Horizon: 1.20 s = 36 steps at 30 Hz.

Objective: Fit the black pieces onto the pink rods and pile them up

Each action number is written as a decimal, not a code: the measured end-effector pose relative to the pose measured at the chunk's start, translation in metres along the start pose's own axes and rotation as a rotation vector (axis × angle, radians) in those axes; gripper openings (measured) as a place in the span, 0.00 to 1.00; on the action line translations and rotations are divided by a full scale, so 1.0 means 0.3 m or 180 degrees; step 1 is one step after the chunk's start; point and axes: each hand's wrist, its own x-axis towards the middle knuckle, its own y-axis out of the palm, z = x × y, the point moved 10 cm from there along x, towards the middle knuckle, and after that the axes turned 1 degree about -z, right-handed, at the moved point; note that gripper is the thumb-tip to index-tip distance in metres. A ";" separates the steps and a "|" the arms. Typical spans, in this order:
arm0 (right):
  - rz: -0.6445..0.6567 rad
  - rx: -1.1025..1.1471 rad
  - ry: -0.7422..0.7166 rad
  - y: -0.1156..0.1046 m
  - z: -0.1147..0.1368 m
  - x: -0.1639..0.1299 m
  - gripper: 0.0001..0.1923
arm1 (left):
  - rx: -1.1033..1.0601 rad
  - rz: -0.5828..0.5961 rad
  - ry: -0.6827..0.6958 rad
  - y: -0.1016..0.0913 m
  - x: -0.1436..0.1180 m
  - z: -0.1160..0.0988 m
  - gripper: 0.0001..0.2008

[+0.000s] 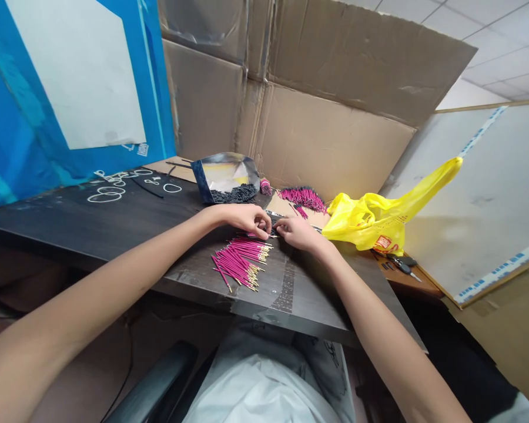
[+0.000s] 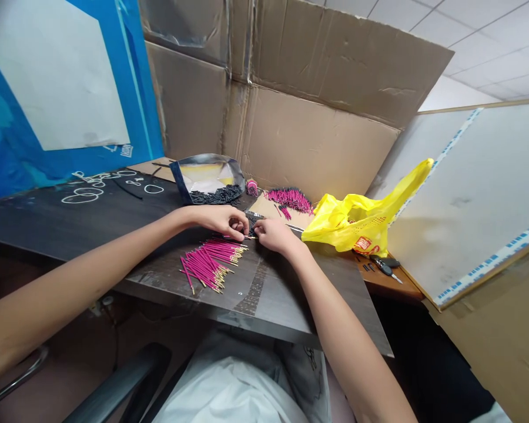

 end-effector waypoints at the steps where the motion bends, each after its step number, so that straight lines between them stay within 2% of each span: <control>1: 0.0013 0.0018 -0.0022 0.001 -0.001 -0.001 0.15 | -0.0012 0.0042 -0.0006 0.002 0.000 0.002 0.19; 4: -0.0011 0.0060 -0.0041 -0.002 -0.004 -0.003 0.16 | -0.0017 0.0107 -0.0013 0.004 0.003 0.008 0.20; 9: -0.0033 0.0108 0.0002 -0.007 0.008 -0.006 0.11 | -0.0043 0.0113 -0.0013 0.007 0.013 0.008 0.13; 14: -0.0073 -0.0032 0.0034 -0.014 0.027 -0.006 0.08 | 0.0083 0.0016 -0.0072 0.006 0.023 0.023 0.11; 26: 0.0130 -0.0511 0.0088 0.037 0.027 0.003 0.10 | 0.0304 -0.0061 -0.0284 0.022 0.027 0.026 0.06; 31: 0.0029 -0.0294 0.0107 0.020 0.006 0.004 0.11 | 0.0397 -0.0205 -0.0305 0.021 0.033 0.036 0.04; 36: -0.0016 -0.0006 0.0137 -0.010 -0.036 -0.011 0.11 | 0.0472 -0.0268 -0.0265 0.022 0.032 0.016 0.03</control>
